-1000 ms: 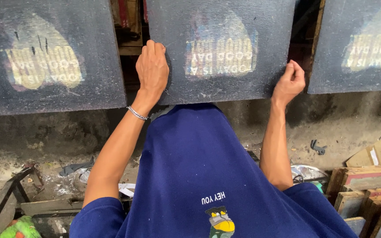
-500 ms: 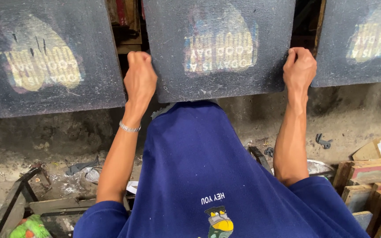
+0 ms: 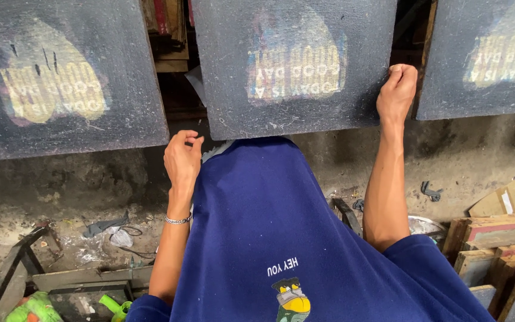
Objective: The person walks around a screen printing area, inspecting several printing boards by touching them and removing small pieces of lint or debris to prepare them for printing.
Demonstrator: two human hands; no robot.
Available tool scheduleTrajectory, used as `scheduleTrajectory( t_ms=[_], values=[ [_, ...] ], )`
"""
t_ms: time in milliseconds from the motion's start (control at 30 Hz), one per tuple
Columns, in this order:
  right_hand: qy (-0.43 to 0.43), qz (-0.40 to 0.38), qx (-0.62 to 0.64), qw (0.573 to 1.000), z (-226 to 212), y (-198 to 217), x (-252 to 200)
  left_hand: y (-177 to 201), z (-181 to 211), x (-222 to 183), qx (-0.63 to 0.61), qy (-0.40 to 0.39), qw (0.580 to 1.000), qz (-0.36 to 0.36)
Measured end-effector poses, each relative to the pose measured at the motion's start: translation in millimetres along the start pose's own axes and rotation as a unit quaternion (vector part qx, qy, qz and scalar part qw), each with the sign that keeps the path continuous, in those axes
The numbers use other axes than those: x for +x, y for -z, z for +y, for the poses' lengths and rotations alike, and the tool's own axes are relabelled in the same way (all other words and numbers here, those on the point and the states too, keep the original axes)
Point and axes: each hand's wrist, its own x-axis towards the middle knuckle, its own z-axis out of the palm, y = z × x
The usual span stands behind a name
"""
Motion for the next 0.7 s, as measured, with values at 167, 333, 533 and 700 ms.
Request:
scheduleTrajectory(
  t_ms=[167,333,533,700],
  values=[
    [-0.103,0.020,0.111,0.988,-20,3,12,2,-16,0,0.024,0.041,0.998,-0.029],
    [-0.287,0.014,0.292,0.912,-66,36,34,-1,-27,2,0.056,0.028,0.997,-0.040],
    [-0.355,0.133,0.416,0.826,-64,55,49,-7,-44,0,0.045,0.035,0.998,-0.032],
    [-0.285,0.173,0.337,0.880,-34,56,42,-1,-42,0,0.003,0.030,0.998,-0.063]
  ],
)
